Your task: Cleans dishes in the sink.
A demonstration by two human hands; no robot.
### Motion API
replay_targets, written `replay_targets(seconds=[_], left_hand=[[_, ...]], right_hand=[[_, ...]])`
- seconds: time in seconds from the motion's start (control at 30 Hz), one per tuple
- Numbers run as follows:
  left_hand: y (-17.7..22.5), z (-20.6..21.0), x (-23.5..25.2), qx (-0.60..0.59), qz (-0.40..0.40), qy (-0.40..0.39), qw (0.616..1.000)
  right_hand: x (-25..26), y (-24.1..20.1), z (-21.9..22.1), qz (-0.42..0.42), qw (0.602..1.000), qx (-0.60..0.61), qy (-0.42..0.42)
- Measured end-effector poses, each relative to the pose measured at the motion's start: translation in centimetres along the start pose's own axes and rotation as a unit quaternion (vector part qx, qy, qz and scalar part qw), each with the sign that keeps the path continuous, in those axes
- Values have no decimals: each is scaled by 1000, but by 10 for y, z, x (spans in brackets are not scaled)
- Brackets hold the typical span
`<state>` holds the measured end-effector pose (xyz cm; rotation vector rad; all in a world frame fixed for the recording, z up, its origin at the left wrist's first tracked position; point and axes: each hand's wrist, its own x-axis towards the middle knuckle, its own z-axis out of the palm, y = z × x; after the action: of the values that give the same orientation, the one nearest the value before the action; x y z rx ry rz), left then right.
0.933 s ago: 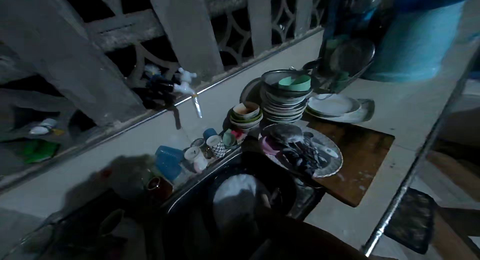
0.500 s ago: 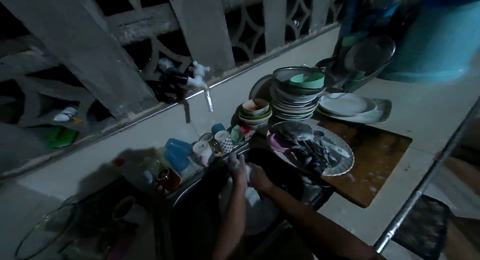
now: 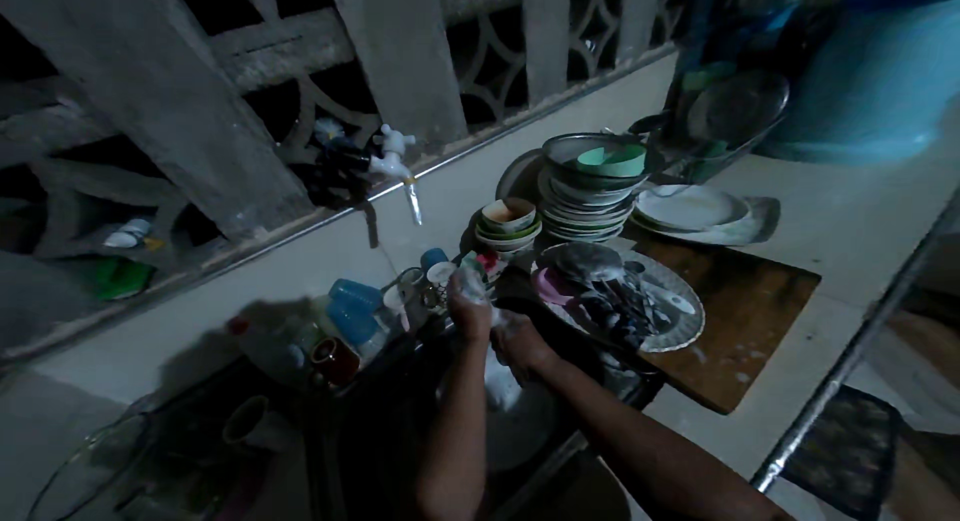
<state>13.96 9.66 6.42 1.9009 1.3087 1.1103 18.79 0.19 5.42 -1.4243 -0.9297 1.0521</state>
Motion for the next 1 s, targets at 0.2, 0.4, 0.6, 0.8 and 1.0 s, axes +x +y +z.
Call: replay_targets(seconds=[0.2, 0.4, 0.6, 0.8, 1.0], left_hand=[[-13, -18, 23, 66, 38, 26, 997], [-25, -6, 11, -457, -180, -14, 871], [-20, -8, -9, -601, -252, -97, 753], [-9, -29, 20, -337, -227, -126, 905], [-12, -7, -1, 13, -1, -28, 1000]], right_hand=[[-9, -1, 3, 27, 991, -124, -39], [-2, 9, -7, 16, 994, 89, -57], [2, 13, -4, 96, 989, 16, -110], [-3, 18, -18, 128, 968, -140, -163], [-4, -8, -7, 23, 876, -474, -83]])
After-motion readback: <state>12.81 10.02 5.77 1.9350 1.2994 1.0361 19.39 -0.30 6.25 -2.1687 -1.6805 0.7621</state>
